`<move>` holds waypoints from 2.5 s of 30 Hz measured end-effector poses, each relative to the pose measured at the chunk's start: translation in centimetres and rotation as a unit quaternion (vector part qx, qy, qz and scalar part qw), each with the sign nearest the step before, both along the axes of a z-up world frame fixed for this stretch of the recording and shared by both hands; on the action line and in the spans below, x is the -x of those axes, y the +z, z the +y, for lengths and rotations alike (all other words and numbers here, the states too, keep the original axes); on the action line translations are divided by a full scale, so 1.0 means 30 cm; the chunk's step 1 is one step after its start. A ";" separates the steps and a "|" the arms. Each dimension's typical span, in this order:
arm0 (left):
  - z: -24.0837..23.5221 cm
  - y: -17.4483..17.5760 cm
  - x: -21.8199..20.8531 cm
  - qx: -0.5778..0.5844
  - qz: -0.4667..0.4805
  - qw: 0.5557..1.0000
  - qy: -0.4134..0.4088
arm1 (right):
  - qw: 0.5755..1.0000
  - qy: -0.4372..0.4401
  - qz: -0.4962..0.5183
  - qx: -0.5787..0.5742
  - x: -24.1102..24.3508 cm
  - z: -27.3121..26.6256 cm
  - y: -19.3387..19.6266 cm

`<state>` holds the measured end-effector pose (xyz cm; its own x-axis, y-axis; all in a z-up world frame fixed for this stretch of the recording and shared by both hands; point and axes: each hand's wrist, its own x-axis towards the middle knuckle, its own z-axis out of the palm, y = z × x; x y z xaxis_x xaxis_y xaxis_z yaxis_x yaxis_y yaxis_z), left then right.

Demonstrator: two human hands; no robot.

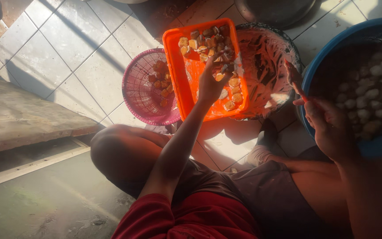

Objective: The person sits on the floor and repeatedly picks small round food items from a pink basket, applies a white paste to them using an orange spatula, and places the coated items into an orange tray. The person occasionally transfers coated items from the tray into a nearby pot.

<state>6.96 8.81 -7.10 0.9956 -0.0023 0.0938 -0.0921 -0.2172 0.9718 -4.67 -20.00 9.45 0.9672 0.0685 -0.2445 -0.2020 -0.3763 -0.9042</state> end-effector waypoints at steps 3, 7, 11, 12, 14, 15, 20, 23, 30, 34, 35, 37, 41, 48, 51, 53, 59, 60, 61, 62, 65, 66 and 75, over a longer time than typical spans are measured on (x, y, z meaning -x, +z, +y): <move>0.034 -0.140 0.018 -0.100 0.094 0.990 -0.021 | 1.000 0.004 0.008 -0.011 0.007 0.004 0.012; 0.037 -0.187 0.049 -0.213 0.082 0.970 -0.086 | 0.999 -0.001 0.042 -0.024 0.000 0.006 0.017; 0.069 -0.153 -0.043 -0.223 0.003 0.975 -0.022 | 0.991 -0.036 0.090 -0.090 -0.022 -0.010 -0.007; 0.102 -0.150 -0.076 -0.207 -0.019 0.978 0.032 | 0.989 -0.044 0.101 -0.101 -0.036 -0.021 -0.022; 0.192 -0.157 -0.153 -0.120 -0.045 0.982 0.138 | 0.993 -0.024 0.114 -0.026 -0.090 -0.051 -0.073; 0.246 -0.171 -0.182 -0.049 -0.050 0.979 0.189 | 0.993 -0.015 0.119 0.010 -0.125 -0.065 -0.113; 0.566 -0.383 -0.125 -0.115 0.152 0.919 0.344 | 0.851 0.212 0.010 0.481 -0.309 -0.103 -0.443; 0.681 -0.596 0.054 -0.363 0.253 0.866 0.231 | 0.777 0.251 -0.008 0.578 -0.377 -0.068 -0.686; 0.710 -0.903 0.258 -0.396 0.390 0.827 0.082 | 0.685 0.196 -0.028 0.701 -0.407 -0.025 -0.996; 0.750 -0.909 0.238 -0.446 0.393 0.801 0.073 | 0.663 0.254 0.002 0.704 -0.387 -0.015 -1.055; 0.759 -0.901 0.237 -0.446 0.399 0.798 0.074 | 0.662 0.278 0.006 0.697 -0.370 -0.009 -1.068; 0.759 -0.887 0.248 -0.444 0.411 0.793 0.069 | 0.656 0.326 0.024 0.680 -0.306 -0.014 -1.076; 0.720 -0.896 0.226 -0.448 0.422 0.786 0.053 | 0.656 0.400 0.041 0.638 -0.270 -0.040 -1.042; 0.708 -0.922 0.209 -0.428 0.436 0.790 0.057 | 0.782 0.377 0.097 0.487 -0.235 -0.031 -0.852; 0.692 -0.891 0.196 -0.388 0.420 0.814 0.104 | 0.820 0.326 0.175 0.437 -0.222 -0.047 -0.768; 0.693 -0.840 0.205 -0.359 0.393 0.833 0.148 | 0.843 0.316 0.167 0.401 -0.219 -0.062 -0.727; 0.678 -0.687 0.144 -0.285 0.280 0.857 0.325 | 0.848 0.222 0.330 0.351 -0.198 -0.170 -0.570; 0.676 -0.669 0.110 -0.260 0.232 0.861 0.371 | 0.848 0.202 0.354 0.338 -0.186 -0.190 -0.536; 0.674 -0.651 0.072 -0.234 0.183 0.860 0.415 | 0.869 0.176 0.359 0.291 -0.174 -0.217 -0.493; 0.665 -0.634 0.022 -0.194 0.157 0.866 0.434 | 0.887 0.151 0.363 0.243 -0.159 -0.234 -0.456; 0.623 -0.554 -0.083 -0.078 0.109 0.881 0.455 | 0.930 0.048 0.342 0.126 -0.107 -0.258 -0.338; 0.588 -0.519 -0.112 -0.043 0.115 0.889 0.440 | 0.943 0.005 0.326 0.065 -0.092 -0.252 -0.306; -0.109 0.015 0.043 0.349 0.059 0.934 0.043 | 0.941 -0.036 0.190 -0.279 -0.067 -0.053 -0.098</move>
